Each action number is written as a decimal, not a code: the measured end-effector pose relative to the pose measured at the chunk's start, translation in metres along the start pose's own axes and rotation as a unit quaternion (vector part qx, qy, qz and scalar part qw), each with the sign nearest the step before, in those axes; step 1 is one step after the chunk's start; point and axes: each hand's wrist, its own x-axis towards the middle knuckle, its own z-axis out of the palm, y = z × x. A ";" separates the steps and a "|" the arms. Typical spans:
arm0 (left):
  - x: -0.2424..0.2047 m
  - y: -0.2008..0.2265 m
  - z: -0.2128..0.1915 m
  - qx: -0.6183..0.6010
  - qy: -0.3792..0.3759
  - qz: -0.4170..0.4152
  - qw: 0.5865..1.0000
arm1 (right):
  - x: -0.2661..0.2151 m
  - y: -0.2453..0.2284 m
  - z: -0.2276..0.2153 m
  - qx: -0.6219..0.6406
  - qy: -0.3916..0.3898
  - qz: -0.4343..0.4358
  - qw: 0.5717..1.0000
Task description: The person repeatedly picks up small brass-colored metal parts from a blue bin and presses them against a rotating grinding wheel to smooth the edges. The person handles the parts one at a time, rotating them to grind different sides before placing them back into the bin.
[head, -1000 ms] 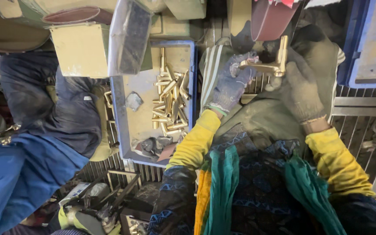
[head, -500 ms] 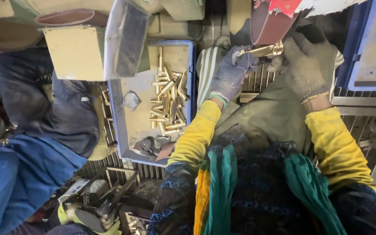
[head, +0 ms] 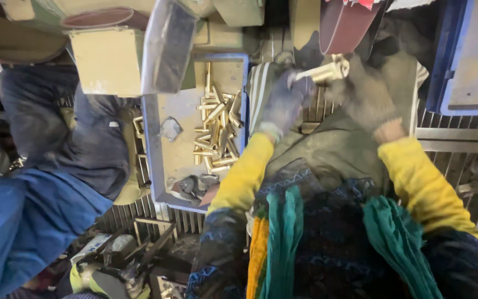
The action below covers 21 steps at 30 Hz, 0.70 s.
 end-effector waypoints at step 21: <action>-0.165 0.032 -0.029 0.203 -0.054 0.236 0.949 | -0.132 -0.037 0.022 -0.099 0.016 -0.063 0.993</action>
